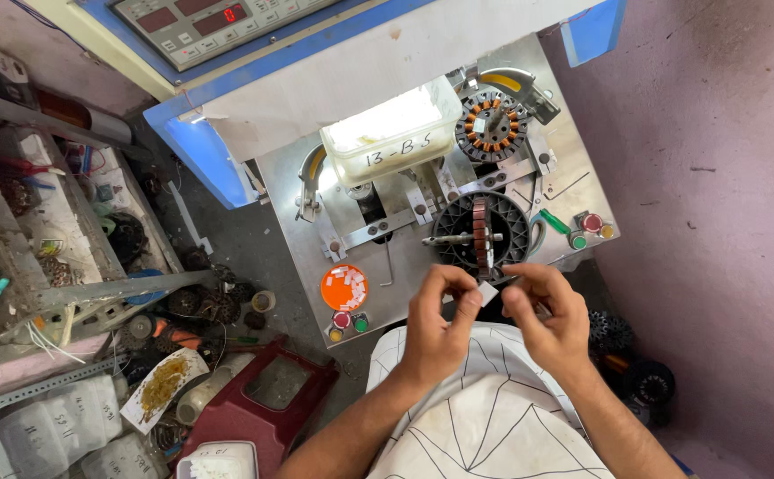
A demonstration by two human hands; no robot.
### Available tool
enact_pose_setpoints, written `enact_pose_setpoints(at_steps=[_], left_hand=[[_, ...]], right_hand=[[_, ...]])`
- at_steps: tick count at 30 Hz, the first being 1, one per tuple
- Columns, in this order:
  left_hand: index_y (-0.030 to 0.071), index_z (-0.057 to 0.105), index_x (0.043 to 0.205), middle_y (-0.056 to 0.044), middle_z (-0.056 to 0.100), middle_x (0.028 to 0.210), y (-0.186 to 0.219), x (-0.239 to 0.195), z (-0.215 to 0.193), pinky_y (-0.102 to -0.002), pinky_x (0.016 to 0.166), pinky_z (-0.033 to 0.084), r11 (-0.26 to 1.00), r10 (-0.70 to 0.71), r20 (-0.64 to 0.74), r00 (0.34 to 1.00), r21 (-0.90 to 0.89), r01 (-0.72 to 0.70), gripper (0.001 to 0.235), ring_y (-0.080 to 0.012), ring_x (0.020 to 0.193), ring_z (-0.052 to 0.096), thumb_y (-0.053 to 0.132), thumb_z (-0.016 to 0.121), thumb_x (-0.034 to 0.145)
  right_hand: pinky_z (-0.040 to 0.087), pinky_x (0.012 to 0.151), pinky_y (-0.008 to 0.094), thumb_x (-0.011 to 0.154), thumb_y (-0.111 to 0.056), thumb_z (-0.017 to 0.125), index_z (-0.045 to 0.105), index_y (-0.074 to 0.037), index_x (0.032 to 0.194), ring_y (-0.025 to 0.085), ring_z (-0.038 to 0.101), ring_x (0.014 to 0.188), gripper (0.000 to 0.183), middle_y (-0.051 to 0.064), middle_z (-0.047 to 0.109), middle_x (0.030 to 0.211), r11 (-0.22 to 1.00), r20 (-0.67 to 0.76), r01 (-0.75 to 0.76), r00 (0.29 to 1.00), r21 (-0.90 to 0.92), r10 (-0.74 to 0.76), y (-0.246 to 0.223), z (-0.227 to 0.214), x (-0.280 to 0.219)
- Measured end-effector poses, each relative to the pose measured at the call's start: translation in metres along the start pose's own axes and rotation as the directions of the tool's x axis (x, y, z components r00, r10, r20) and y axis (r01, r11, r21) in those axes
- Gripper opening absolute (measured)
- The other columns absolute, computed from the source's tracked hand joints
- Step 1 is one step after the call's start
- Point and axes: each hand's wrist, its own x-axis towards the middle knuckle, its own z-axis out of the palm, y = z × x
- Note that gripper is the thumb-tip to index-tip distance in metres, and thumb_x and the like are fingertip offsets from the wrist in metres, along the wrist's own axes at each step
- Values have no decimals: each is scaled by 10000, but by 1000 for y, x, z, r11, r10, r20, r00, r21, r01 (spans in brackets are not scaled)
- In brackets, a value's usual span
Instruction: The person winds copper wire around the metal core of a stator using a winding machine, guiding the wires by hand and securing them within the core slots.
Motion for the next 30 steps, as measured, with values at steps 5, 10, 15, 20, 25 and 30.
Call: enact_pose_setpoints(at_steps=[5, 10, 15, 20, 25, 30], left_hand=[[37, 574, 1090, -27, 623, 923, -3, 8, 17, -267, 741, 485, 924, -259, 1, 966, -292, 248, 179, -90, 833, 583, 52, 665, 937], [28, 637, 1087, -70, 684, 990, 16, 16, 20, -291, 823, 536, 1000, -23, 41, 999, -19, 24, 98, -159, 896, 661, 70, 633, 998], [33, 679, 1063, -91, 709, 1037, 34, 27, 18, -321, 832, 573, 960, 180, 82, 980, 200, -193, 140, -233, 920, 723, 112, 741, 964], [40, 704, 1036, -102, 736, 1023, 36, 32, 16, -327, 842, 583, 932, 211, 88, 974, 282, -227, 126, -254, 956, 748, 91, 767, 939], [30, 717, 1027, -108, 747, 1046, 33, 38, 9, -327, 848, 596, 951, 212, 195, 958, 183, -248, 113, -248, 966, 753, 55, 761, 927], [31, 720, 943, -102, 733, 1003, 25, 38, 6, -337, 769, 604, 908, 300, 192, 934, 242, -341, 133, -228, 880, 742, -27, 744, 825]], right_hand=[[438, 522, 269, 782, 58, 763, 707, -40, 1048, 149, 602, 563, 288, 40, 658, 758, 763, 220, 574, 819, -297, -530, -18, -23, 24], [400, 508, 242, 838, 5, 763, 693, -45, 991, 80, 544, 554, 176, 12, 686, 762, 914, 63, 333, 943, -232, -327, -13, -31, 24], [299, 470, 213, 893, -71, 763, 708, -23, 1008, -4, 402, 531, 136, -49, 576, 622, 999, 65, 3, 998, 50, -6, 2, -36, 21], [317, 473, 213, 888, -65, 757, 710, -13, 1002, 13, 413, 544, 134, -23, 622, 706, 994, 115, -9, 993, 109, -4, 5, -37, 22], [335, 479, 212, 851, -51, 773, 700, -26, 931, 28, 437, 530, 112, 0, 675, 783, 992, 101, 102, 989, 77, -110, 1, -38, 27], [338, 471, 229, 809, -23, 808, 730, -56, 877, 57, 472, 519, 108, 12, 637, 707, 999, 197, 43, 979, 28, -47, -7, -39, 35]])
